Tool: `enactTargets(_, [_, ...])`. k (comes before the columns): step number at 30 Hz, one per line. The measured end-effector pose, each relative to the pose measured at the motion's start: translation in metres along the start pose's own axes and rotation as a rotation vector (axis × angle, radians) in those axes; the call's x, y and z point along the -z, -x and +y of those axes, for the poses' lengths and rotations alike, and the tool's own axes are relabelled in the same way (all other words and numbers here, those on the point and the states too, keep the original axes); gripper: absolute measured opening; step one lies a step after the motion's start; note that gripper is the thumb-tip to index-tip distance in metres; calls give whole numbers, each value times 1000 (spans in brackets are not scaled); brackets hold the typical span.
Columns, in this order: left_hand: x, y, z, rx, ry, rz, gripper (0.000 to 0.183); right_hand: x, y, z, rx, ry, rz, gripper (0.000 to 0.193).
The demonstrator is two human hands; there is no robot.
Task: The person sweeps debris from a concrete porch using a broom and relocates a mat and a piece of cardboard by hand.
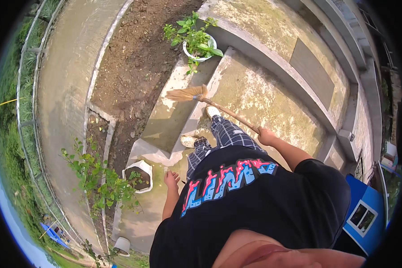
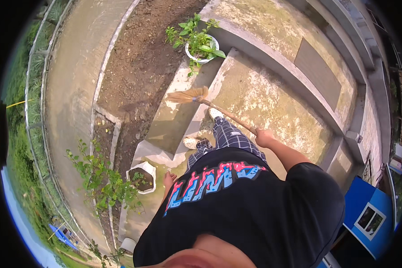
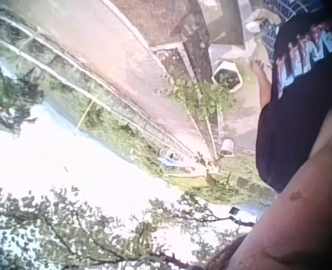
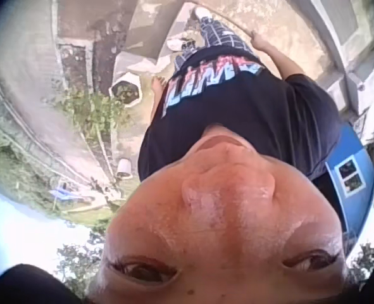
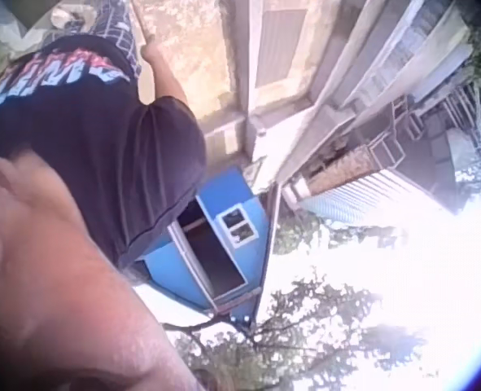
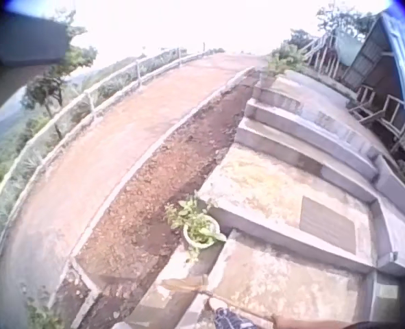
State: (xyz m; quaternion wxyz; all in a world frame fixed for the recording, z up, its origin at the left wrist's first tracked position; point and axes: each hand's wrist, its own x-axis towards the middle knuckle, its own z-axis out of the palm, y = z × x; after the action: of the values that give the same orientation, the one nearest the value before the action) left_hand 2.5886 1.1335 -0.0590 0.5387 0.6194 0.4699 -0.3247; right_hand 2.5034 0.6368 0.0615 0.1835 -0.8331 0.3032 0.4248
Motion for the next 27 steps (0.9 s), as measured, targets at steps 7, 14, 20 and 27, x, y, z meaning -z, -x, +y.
enactTargets(7, [-89,-32,137,-416,-463,-87,26,-52,83,112,-541,-686,-54,16])
enactTargets(14, [-290,-4,217,-464,-292,-223,31,-121,39,246,-978,-1858,149,14])
enactTargets(20, [-449,58,220,-462,-580,-306,33,-105,51,362,-1104,-2753,462,23])
enactTargets(27, [-535,7,286,-287,-949,-101,24,-23,83,398,-889,-2946,839,19])
